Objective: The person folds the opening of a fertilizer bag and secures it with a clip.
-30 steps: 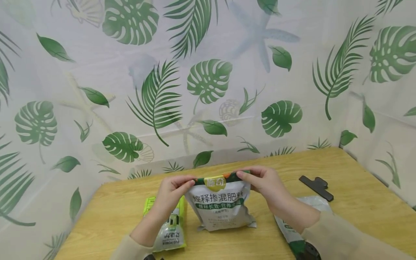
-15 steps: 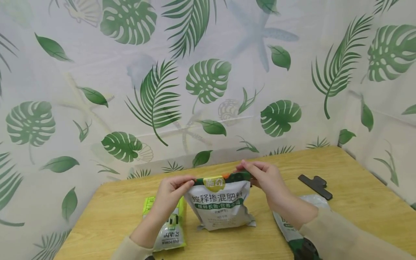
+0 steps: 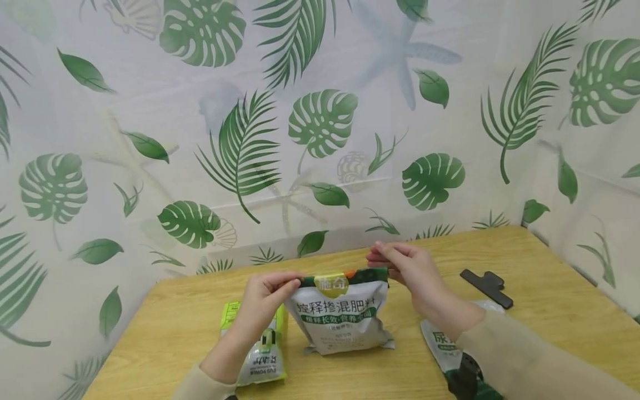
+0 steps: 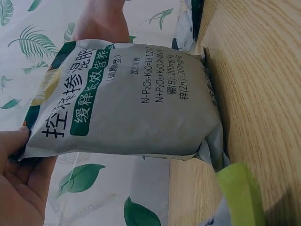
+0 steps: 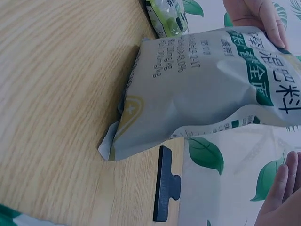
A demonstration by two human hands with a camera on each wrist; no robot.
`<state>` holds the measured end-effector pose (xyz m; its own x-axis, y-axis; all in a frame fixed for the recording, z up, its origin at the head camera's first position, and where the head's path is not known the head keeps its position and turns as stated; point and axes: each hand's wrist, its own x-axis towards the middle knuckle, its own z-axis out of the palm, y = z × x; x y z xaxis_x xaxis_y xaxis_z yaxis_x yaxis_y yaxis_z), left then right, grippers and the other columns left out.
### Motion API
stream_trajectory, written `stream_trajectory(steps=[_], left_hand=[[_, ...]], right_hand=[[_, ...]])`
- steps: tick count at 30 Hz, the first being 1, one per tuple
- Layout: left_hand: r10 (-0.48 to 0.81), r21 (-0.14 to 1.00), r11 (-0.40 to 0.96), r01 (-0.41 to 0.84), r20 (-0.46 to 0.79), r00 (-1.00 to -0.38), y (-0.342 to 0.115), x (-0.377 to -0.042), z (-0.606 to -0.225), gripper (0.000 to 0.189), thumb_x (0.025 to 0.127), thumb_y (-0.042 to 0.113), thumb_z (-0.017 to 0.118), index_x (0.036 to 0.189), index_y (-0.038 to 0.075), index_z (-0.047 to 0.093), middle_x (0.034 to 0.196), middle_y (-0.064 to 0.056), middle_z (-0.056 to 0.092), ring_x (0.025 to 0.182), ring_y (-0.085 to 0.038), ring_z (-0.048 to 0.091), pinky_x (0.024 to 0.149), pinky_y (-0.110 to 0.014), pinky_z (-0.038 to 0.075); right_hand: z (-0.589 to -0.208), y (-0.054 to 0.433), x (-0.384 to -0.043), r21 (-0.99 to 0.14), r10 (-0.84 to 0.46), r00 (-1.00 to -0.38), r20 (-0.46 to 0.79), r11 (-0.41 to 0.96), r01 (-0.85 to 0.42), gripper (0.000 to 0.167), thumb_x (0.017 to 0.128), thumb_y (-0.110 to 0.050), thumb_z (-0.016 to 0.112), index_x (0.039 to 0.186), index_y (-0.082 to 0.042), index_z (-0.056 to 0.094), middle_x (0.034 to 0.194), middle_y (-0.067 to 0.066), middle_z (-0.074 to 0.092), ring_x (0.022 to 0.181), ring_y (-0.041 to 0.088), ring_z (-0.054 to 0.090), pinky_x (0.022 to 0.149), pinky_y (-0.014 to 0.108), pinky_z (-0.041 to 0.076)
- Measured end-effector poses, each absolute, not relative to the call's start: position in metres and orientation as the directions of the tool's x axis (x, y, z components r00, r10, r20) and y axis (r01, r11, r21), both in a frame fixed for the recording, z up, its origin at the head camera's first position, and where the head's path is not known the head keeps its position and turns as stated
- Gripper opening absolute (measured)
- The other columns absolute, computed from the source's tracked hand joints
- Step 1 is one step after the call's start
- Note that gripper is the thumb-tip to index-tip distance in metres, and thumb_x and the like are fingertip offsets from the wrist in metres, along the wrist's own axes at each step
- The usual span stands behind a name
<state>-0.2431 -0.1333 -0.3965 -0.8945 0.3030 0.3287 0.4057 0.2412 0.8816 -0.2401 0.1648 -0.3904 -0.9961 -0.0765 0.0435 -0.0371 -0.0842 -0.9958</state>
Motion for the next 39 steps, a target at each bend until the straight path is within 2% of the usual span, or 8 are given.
stream_trajectory(steps=[4, 9, 13, 19, 26, 31, 36, 39], left_hand=[[0.302, 0.884, 0.238, 0.401, 0.326, -0.896, -0.133, -0.242, -0.396, 0.018, 0.102, 0.005, 0.069, 0.113, -0.003, 0.080, 0.118, -0.021, 0.079, 0.101, -0.015, 0.075, 0.082, -0.014, 0.057], [0.304, 0.885, 0.239, 0.399, 0.322, -0.897, -0.133, -0.242, -0.396, 0.018, 0.102, 0.005, 0.069, 0.114, -0.003, 0.080, 0.118, -0.022, 0.079, 0.093, -0.005, 0.072, 0.079, -0.014, 0.057], [0.308, 0.889, 0.237, 0.392, 0.314, -0.898, -0.133, -0.242, -0.396, 0.018, 0.102, 0.006, 0.070, 0.113, -0.003, 0.080, 0.117, -0.023, 0.079, 0.088, 0.002, 0.068, 0.078, -0.015, 0.056], [0.309, 0.892, 0.238, 0.385, 0.306, -0.900, -0.132, -0.241, -0.394, 0.017, 0.102, 0.005, 0.069, 0.113, -0.003, 0.080, 0.117, -0.023, 0.079, 0.090, 0.000, 0.070, 0.079, -0.014, 0.057], [0.298, 0.899, 0.235, 0.369, 0.295, -0.908, -0.132, -0.242, -0.391, 0.018, 0.102, 0.004, 0.069, 0.113, -0.004, 0.080, 0.119, -0.023, 0.078, 0.093, -0.002, 0.072, 0.079, -0.013, 0.057], [0.301, 0.901, 0.234, 0.365, 0.290, -0.908, -0.132, -0.241, -0.391, 0.018, 0.102, 0.004, 0.069, 0.114, -0.004, 0.080, 0.119, -0.023, 0.078, 0.092, -0.001, 0.071, 0.079, -0.012, 0.056], [0.311, 0.899, 0.235, 0.369, 0.290, -0.905, -0.132, -0.240, -0.392, 0.018, 0.102, 0.005, 0.069, 0.114, -0.003, 0.080, 0.121, -0.023, 0.078, 0.093, -0.001, 0.071, 0.079, -0.012, 0.056], [0.311, 0.901, 0.234, 0.366, 0.288, -0.906, -0.132, -0.240, -0.392, 0.018, 0.102, 0.005, 0.069, 0.114, -0.003, 0.080, 0.121, -0.023, 0.078, 0.093, -0.001, 0.071, 0.079, -0.012, 0.056]], right_hand=[[-0.394, 0.168, -0.246, -0.996, -0.066, -0.998, 0.011, -0.086, -0.005, 0.014, 0.108, -0.034, 0.064, 0.109, -0.029, 0.078, 0.097, -0.020, 0.079, 0.096, -0.003, 0.075, 0.089, 0.012, 0.056], [-0.399, 0.174, -0.255, -0.997, -0.052, -0.999, -0.014, -0.077, 0.018, 0.011, 0.107, -0.036, 0.066, 0.105, -0.035, 0.077, 0.096, -0.022, 0.079, 0.095, -0.006, 0.074, 0.086, 0.012, 0.055], [-0.402, 0.177, -0.261, -0.995, -0.043, -0.999, -0.013, -0.101, 0.017, 0.009, 0.107, -0.032, 0.067, 0.104, -0.032, 0.076, 0.095, -0.020, 0.079, 0.093, -0.004, 0.074, 0.086, 0.013, 0.057], [-0.406, 0.179, -0.270, -0.992, -0.029, -0.999, -0.019, -0.124, 0.022, 0.009, 0.107, -0.027, 0.066, 0.109, -0.025, 0.075, 0.095, -0.018, 0.079, 0.092, -0.003, 0.075, 0.087, 0.015, 0.059], [-0.413, 0.176, -0.287, -0.994, -0.014, -0.999, -0.033, -0.105, 0.034, 0.032, 0.108, -0.023, 0.064, 0.133, -0.003, 0.067, 0.092, -0.018, 0.078, 0.088, -0.003, 0.076, 0.086, 0.017, 0.061], [-0.420, 0.171, -0.296, -0.993, 0.003, -0.999, -0.048, -0.113, 0.047, 0.022, 0.109, -0.019, 0.063, 0.125, -0.007, 0.072, 0.088, -0.018, 0.078, 0.084, -0.004, 0.075, 0.082, 0.018, 0.061], [-0.426, 0.167, -0.301, -0.992, 0.005, -0.997, -0.079, -0.095, 0.078, 0.035, 0.110, -0.018, 0.060, 0.138, 0.003, 0.063, 0.087, -0.019, 0.075, 0.083, -0.005, 0.073, 0.084, 0.019, 0.061], [-0.429, 0.166, -0.303, -0.990, 0.002, -0.993, -0.121, -0.077, 0.120, 0.034, 0.110, -0.022, 0.060, 0.136, 0.000, 0.063, 0.088, -0.020, 0.074, 0.084, -0.005, 0.072, 0.085, 0.018, 0.059]])
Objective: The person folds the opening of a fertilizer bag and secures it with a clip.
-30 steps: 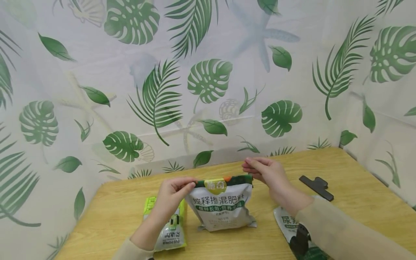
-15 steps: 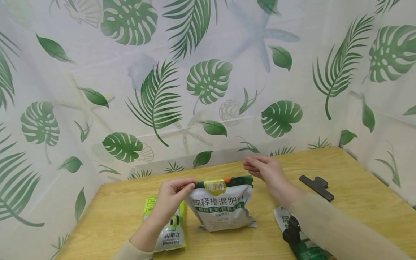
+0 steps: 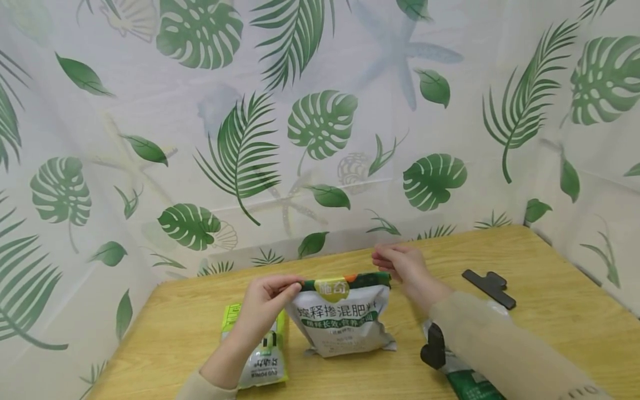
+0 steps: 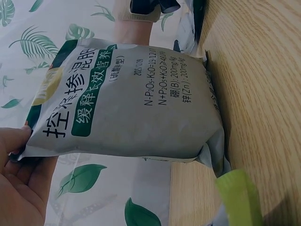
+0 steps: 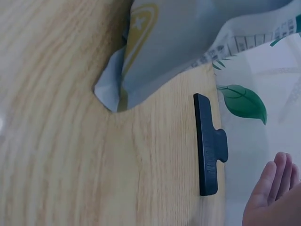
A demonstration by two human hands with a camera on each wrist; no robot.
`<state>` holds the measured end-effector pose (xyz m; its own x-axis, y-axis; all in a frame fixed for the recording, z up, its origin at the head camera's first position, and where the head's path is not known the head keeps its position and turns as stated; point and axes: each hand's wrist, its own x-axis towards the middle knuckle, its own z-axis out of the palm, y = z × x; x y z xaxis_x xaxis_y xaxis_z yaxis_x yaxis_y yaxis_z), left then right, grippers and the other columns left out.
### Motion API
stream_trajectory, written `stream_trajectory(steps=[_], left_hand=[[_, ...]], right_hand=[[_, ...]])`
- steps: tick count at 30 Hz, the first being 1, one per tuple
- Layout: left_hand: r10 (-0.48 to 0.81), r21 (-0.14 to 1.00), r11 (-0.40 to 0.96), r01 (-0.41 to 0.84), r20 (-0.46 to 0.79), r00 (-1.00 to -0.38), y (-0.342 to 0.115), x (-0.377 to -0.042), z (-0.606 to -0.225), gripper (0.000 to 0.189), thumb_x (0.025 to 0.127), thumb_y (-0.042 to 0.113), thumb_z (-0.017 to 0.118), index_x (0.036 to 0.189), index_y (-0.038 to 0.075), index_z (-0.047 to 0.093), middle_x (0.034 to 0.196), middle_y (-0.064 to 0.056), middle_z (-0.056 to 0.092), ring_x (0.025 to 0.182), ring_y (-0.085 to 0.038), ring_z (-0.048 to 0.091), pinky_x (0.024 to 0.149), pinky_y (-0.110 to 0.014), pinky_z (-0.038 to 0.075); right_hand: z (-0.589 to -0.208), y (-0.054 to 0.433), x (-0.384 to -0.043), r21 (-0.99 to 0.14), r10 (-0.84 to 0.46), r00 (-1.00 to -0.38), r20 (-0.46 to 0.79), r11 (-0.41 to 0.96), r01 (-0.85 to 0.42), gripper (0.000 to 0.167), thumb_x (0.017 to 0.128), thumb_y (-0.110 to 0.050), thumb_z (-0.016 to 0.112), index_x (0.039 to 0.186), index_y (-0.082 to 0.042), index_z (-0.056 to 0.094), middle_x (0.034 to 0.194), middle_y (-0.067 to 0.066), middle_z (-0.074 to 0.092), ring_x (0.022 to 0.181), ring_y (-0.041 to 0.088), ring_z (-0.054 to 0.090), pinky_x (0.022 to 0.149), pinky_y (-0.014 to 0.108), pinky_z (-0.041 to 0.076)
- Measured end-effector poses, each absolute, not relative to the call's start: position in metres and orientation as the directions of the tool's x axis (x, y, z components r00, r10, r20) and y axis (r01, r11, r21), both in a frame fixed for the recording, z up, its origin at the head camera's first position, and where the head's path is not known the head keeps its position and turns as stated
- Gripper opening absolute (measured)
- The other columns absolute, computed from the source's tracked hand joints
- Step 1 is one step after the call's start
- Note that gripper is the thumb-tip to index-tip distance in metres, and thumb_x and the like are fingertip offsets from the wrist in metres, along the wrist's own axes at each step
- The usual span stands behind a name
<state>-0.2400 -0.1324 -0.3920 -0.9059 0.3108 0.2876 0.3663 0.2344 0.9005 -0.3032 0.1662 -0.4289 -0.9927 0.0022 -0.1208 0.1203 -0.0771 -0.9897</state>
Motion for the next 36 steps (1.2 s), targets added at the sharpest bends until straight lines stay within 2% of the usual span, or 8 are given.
stream_trajectory(steps=[4, 7, 9, 11, 22, 26, 30, 36], left_hand=[[0.307, 0.903, 0.232, 0.361, 0.284, -0.908, -0.132, -0.239, -0.393, 0.018, 0.102, 0.005, 0.069, 0.114, -0.003, 0.080, 0.121, -0.023, 0.078, 0.093, 0.000, 0.071, 0.080, -0.013, 0.056], [0.309, 0.903, 0.231, 0.362, 0.285, -0.907, -0.133, -0.239, -0.393, 0.018, 0.102, 0.005, 0.069, 0.114, -0.003, 0.080, 0.121, -0.023, 0.078, 0.093, 0.002, 0.070, 0.080, -0.013, 0.056], [0.311, 0.902, 0.232, 0.365, 0.287, -0.906, -0.133, -0.239, -0.392, 0.018, 0.102, 0.005, 0.069, 0.114, -0.003, 0.080, 0.121, -0.023, 0.078, 0.092, 0.003, 0.070, 0.079, -0.013, 0.057], [0.316, 0.901, 0.231, 0.367, 0.288, -0.904, -0.133, -0.239, -0.393, 0.018, 0.102, 0.005, 0.069, 0.114, -0.003, 0.080, 0.121, -0.023, 0.078, 0.091, 0.004, 0.070, 0.079, -0.013, 0.057], [0.310, 0.908, 0.224, 0.354, 0.277, -0.909, -0.133, -0.240, -0.393, 0.018, 0.102, 0.004, 0.069, 0.115, -0.005, 0.079, 0.121, -0.024, 0.077, 0.094, 0.001, 0.071, 0.081, -0.012, 0.056], [0.308, 0.910, 0.223, 0.349, 0.274, -0.911, -0.133, -0.239, -0.393, 0.018, 0.102, 0.004, 0.069, 0.115, -0.004, 0.079, 0.121, -0.024, 0.077, 0.094, 0.001, 0.071, 0.081, -0.012, 0.056], [0.313, 0.911, 0.221, 0.348, 0.271, -0.910, -0.133, -0.239, -0.392, 0.018, 0.102, 0.004, 0.069, 0.115, -0.004, 0.079, 0.121, -0.024, 0.077, 0.091, 0.004, 0.069, 0.080, -0.013, 0.056], [0.322, 0.913, 0.219, 0.343, 0.265, -0.909, -0.134, -0.240, -0.393, 0.019, 0.102, 0.003, 0.068, 0.115, -0.005, 0.079, 0.122, -0.024, 0.077, 0.091, 0.005, 0.069, 0.081, -0.013, 0.056]], right_hand=[[-0.434, 0.168, -0.307, -0.982, 0.001, -0.986, -0.167, -0.084, 0.166, 0.026, 0.110, -0.023, 0.061, 0.127, -0.006, 0.068, 0.086, -0.019, 0.074, 0.083, -0.003, 0.071, 0.085, 0.018, 0.058], [-0.438, 0.169, -0.310, -0.978, -0.005, -0.981, -0.192, -0.086, 0.192, 0.030, 0.110, -0.024, 0.060, 0.131, -0.003, 0.065, 0.086, -0.019, 0.073, 0.083, -0.003, 0.070, 0.104, 0.030, 0.056], [-0.441, 0.170, -0.311, -0.976, -0.010, -0.979, -0.204, -0.075, 0.205, 0.039, 0.110, -0.024, 0.059, 0.140, 0.001, 0.060, 0.087, -0.020, 0.073, 0.084, -0.004, 0.069, 0.121, 0.043, 0.043], [-0.443, 0.170, -0.312, -0.974, -0.011, -0.976, -0.215, -0.065, 0.216, 0.048, 0.111, -0.024, 0.058, 0.148, 0.005, 0.052, 0.090, -0.020, 0.072, 0.085, -0.003, 0.067, 0.130, 0.056, 0.026], [-0.455, 0.172, -0.318, -0.966, -0.005, -0.968, -0.251, -0.069, 0.250, 0.060, 0.110, -0.025, 0.059, 0.155, 0.009, 0.041, 0.088, -0.019, 0.070, 0.084, -0.002, 0.066, 0.130, 0.067, 0.001], [-0.459, 0.173, -0.318, -0.966, -0.015, -0.968, -0.252, -0.057, 0.252, 0.060, 0.110, -0.026, 0.060, 0.155, 0.009, 0.041, 0.093, -0.017, 0.069, 0.089, 0.000, 0.064, 0.131, 0.066, 0.008], [-0.462, 0.174, -0.317, -0.969, -0.010, -0.970, -0.242, -0.057, 0.242, 0.060, 0.109, -0.026, 0.060, 0.155, 0.008, 0.042, 0.097, -0.016, 0.068, 0.090, -0.001, 0.064, 0.129, 0.058, 0.026], [-0.463, 0.173, -0.318, -0.974, 0.027, -0.974, -0.226, -0.041, 0.224, 0.061, 0.110, -0.022, 0.059, 0.157, 0.010, 0.039, 0.105, -0.013, 0.068, 0.089, -0.003, 0.063, 0.126, 0.050, 0.035]])
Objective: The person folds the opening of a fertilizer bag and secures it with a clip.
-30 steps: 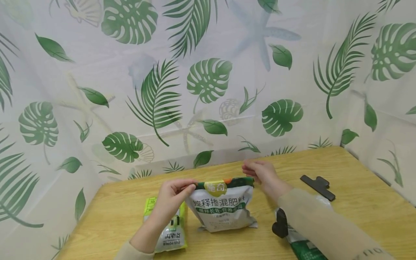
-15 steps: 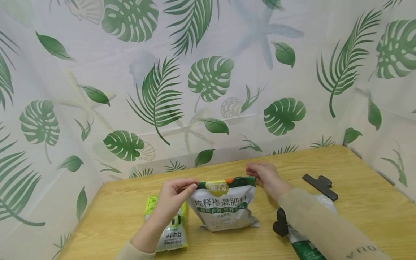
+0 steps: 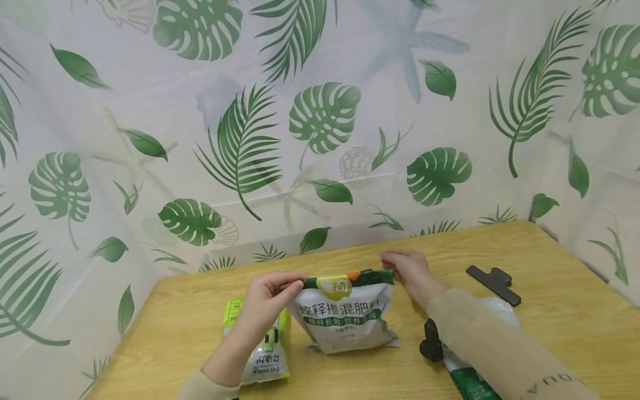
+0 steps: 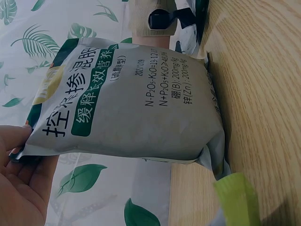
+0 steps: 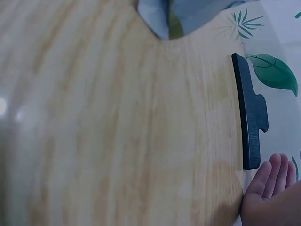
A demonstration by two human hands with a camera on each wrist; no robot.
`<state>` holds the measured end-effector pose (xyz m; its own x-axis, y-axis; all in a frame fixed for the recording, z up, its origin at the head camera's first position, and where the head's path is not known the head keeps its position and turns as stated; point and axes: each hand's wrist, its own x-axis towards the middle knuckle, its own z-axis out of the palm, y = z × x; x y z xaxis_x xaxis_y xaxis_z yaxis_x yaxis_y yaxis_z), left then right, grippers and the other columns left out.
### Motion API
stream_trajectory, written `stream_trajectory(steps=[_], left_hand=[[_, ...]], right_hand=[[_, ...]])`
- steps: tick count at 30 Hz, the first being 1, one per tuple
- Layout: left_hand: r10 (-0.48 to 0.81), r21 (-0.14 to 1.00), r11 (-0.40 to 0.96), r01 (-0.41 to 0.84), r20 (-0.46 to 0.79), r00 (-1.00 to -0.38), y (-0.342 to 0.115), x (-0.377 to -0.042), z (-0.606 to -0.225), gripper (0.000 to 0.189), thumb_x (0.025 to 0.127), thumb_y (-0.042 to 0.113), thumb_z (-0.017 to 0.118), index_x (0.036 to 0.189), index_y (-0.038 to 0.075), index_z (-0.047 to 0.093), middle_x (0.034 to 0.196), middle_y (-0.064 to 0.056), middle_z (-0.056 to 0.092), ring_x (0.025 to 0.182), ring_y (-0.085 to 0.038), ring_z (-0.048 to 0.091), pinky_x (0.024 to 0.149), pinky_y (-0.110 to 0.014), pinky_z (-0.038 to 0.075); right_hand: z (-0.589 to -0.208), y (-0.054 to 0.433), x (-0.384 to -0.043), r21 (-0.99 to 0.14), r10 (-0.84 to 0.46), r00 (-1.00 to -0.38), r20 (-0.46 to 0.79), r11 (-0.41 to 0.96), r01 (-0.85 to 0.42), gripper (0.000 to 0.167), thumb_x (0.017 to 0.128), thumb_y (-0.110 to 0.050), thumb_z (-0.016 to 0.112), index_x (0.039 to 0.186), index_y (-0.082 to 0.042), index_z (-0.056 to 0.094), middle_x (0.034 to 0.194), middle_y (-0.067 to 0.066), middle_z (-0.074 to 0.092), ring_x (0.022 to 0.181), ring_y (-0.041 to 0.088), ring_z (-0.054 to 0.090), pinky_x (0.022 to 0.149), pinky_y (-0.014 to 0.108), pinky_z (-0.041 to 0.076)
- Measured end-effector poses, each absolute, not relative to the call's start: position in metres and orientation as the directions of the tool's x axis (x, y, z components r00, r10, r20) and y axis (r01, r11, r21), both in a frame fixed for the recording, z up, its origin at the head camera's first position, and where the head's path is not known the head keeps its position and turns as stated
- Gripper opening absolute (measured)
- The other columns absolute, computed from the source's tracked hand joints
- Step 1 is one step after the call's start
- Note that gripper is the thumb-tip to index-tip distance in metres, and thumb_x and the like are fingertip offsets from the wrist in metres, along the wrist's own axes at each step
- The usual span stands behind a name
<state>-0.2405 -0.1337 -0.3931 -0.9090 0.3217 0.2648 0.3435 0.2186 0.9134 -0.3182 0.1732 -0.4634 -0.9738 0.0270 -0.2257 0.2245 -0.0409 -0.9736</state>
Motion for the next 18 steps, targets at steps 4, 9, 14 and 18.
stream_trajectory(steps=[4, 9, 14, 18], left_hand=[[0.327, 0.911, 0.220, 0.348, 0.267, -0.907, -0.134, -0.241, -0.394, 0.019, 0.102, 0.003, 0.068, 0.115, -0.005, 0.079, 0.121, -0.025, 0.077, 0.089, 0.006, 0.068, 0.080, -0.013, 0.056], [0.327, 0.914, 0.214, 0.345, 0.266, -0.907, -0.135, -0.241, -0.395, 0.019, 0.102, 0.002, 0.068, 0.115, -0.007, 0.078, 0.120, -0.026, 0.077, 0.088, 0.007, 0.068, 0.080, -0.012, 0.056], [0.327, 0.916, 0.212, 0.341, 0.263, -0.908, -0.134, -0.241, -0.394, 0.019, 0.102, 0.002, 0.068, 0.115, -0.007, 0.078, 0.121, -0.027, 0.076, 0.088, 0.007, 0.068, 0.080, -0.012, 0.056], [0.322, 0.914, 0.218, 0.343, 0.265, -0.909, -0.134, -0.240, -0.393, 0.019, 0.102, 0.002, 0.068, 0.115, -0.007, 0.078, 0.121, -0.026, 0.077, 0.088, 0.007, 0.068, 0.080, -0.012, 0.056]], right_hand=[[-0.465, 0.171, -0.320, -0.969, 0.050, -0.968, -0.245, -0.031, 0.244, 0.059, 0.109, -0.022, 0.061, 0.156, 0.008, 0.042, 0.119, -0.002, 0.069, 0.103, 0.007, 0.064, 0.110, 0.036, 0.053], [-0.465, 0.162, -0.322, -0.959, 0.071, -0.956, -0.284, -0.024, 0.283, 0.059, 0.109, -0.022, 0.061, 0.156, 0.007, 0.042, 0.152, 0.026, 0.052, 0.140, 0.035, 0.052, 0.086, 0.023, 0.060], [-0.462, 0.157, -0.321, -0.953, 0.066, -0.952, -0.297, 0.039, 0.300, 0.061, 0.109, -0.021, 0.059, 0.159, 0.006, 0.038, 0.165, 0.032, 0.036, 0.153, 0.043, 0.039, 0.109, 0.038, 0.056], [-0.464, 0.155, -0.324, -0.948, 0.070, -0.950, -0.305, 0.069, 0.310, 0.059, 0.108, -0.019, 0.061, 0.158, 0.005, 0.041, 0.164, 0.031, 0.038, 0.148, 0.042, 0.045, 0.107, 0.039, 0.057]])
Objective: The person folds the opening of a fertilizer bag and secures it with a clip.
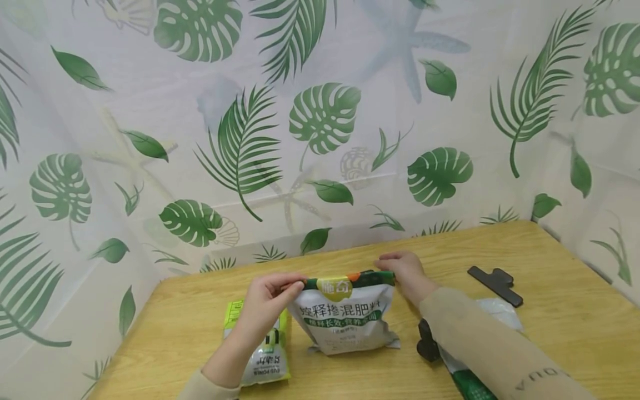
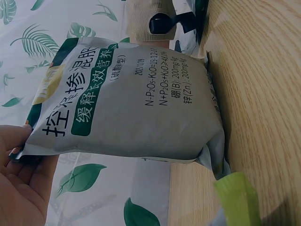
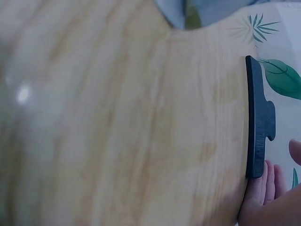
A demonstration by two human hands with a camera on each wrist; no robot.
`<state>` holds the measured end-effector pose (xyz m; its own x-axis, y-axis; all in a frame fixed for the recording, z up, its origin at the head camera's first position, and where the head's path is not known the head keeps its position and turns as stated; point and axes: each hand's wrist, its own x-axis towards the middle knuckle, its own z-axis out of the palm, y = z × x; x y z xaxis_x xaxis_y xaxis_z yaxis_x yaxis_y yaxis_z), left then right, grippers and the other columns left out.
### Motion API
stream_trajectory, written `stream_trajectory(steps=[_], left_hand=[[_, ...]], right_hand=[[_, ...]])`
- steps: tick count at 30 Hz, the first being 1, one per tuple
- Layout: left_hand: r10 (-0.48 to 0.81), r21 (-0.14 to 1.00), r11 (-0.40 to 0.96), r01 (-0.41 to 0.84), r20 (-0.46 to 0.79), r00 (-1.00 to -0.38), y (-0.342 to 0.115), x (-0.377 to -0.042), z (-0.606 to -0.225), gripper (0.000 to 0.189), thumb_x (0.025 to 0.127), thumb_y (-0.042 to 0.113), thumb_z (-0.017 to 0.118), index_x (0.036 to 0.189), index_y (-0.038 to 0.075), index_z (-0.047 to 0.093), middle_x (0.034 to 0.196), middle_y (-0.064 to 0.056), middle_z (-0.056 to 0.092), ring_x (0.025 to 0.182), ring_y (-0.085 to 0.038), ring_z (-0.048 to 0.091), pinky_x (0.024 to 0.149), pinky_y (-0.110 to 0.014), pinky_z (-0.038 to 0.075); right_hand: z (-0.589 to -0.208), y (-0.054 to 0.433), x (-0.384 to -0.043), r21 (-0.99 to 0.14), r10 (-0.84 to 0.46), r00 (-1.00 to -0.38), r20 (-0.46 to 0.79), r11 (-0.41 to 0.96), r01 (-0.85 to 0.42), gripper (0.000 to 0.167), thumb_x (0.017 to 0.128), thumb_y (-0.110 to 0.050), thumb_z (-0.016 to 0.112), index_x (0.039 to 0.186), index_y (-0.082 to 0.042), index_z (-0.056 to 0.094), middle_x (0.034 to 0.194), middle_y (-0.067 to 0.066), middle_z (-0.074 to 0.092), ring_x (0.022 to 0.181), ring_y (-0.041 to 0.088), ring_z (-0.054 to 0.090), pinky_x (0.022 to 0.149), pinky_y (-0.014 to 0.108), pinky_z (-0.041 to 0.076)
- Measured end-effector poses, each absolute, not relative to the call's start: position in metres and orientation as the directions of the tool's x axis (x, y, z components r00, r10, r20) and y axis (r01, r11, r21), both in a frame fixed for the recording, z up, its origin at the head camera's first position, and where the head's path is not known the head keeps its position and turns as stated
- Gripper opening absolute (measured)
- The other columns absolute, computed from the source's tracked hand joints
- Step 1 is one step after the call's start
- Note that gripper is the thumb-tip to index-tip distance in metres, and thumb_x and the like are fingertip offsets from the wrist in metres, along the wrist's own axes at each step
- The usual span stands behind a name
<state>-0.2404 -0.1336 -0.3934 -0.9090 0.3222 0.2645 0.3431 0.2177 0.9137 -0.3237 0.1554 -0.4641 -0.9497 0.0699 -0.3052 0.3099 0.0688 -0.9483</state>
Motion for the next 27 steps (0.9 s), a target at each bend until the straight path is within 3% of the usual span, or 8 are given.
stream_trajectory(steps=[6, 20, 27], left_hand=[[0.319, 0.917, 0.219, 0.334, 0.256, -0.912, -0.134, -0.240, -0.393, 0.018, 0.102, 0.002, 0.069, 0.114, -0.007, 0.078, 0.119, -0.026, 0.077, 0.087, 0.008, 0.068, 0.080, -0.012, 0.056], [0.314, 0.918, 0.223, 0.329, 0.252, -0.916, -0.133, -0.240, -0.393, 0.018, 0.101, 0.004, 0.069, 0.113, -0.007, 0.078, 0.117, -0.026, 0.077, 0.083, 0.006, 0.066, 0.076, -0.013, 0.055], [0.306, 0.920, 0.225, 0.320, 0.245, -0.920, -0.133, -0.240, -0.392, 0.018, 0.102, 0.004, 0.069, 0.114, -0.006, 0.078, 0.118, -0.025, 0.077, 0.085, 0.006, 0.067, 0.078, -0.012, 0.055]], right_hand=[[-0.478, 0.158, -0.335, -0.946, 0.057, -0.963, -0.265, 0.178, 0.271, 0.055, 0.103, -0.020, 0.069, 0.148, 0.006, 0.052, 0.155, 0.030, 0.048, 0.127, 0.034, 0.062, 0.088, 0.031, 0.062], [-0.482, 0.160, -0.344, -0.903, 0.006, -0.975, -0.223, 0.376, 0.209, 0.054, 0.096, -0.029, 0.076, 0.135, 0.007, 0.063, 0.136, 0.030, 0.063, 0.111, 0.033, 0.069, 0.081, 0.034, 0.063], [-0.481, 0.157, -0.341, -0.902, 0.009, -0.978, -0.210, 0.385, 0.197, 0.049, 0.096, -0.030, 0.078, 0.130, 0.004, 0.068, 0.132, 0.027, 0.066, 0.105, 0.030, 0.070, 0.077, 0.034, 0.063]])
